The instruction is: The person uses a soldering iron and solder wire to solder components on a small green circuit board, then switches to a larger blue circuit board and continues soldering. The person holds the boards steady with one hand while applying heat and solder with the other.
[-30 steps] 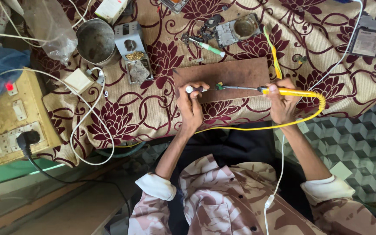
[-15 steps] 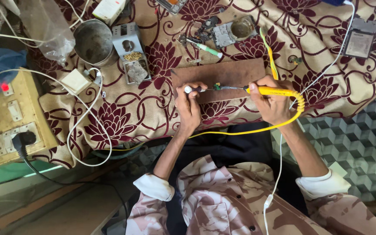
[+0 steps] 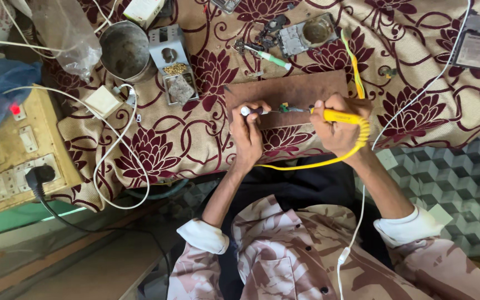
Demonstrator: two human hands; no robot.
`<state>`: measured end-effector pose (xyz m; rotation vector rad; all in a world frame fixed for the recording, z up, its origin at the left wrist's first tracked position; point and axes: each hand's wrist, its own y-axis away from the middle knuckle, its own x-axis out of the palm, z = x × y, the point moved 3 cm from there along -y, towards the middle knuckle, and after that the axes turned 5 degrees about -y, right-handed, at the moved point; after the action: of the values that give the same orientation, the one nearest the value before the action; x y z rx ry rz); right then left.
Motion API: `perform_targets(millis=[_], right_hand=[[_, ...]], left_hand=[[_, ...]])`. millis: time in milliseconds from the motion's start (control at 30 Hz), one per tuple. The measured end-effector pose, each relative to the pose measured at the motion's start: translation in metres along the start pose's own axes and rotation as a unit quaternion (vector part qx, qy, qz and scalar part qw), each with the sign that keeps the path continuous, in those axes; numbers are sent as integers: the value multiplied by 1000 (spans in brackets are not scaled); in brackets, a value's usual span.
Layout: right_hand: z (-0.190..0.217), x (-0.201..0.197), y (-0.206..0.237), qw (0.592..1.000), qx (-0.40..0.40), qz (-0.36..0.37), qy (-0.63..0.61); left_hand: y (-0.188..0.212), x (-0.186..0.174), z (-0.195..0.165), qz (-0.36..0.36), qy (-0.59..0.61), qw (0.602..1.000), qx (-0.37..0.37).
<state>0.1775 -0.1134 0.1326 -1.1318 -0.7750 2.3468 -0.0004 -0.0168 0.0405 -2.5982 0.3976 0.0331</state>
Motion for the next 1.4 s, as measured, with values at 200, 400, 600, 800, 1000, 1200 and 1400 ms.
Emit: perform_targets(millis=[200,400,600,800,1000,1200,1400], right_hand=[[-8,14,2,998,27,-48,-35],[-17,22,2,996,12,-46,81],[-20,16,9,986,141,-31,-89],[-13,1,0,991,115,-7,-62],[-43,0,30,979,153,19,-130],[-126,15,85,840,220,-240,-435],[-166,16,124,753,318,-266,-510]], left_hand=[[-1,-1,-2,5,15,999,34],[-2,0,-2,3,1,1000,25],[-2,-1,-2,8,-2,999,34],[-1,0,0,6,-5,1000,22],[1,-1,7,6,-3,999,-39],[-1,-1,4,-10,-13,1000,8],[-2,-1,3,-14,-21,1000,-1]])
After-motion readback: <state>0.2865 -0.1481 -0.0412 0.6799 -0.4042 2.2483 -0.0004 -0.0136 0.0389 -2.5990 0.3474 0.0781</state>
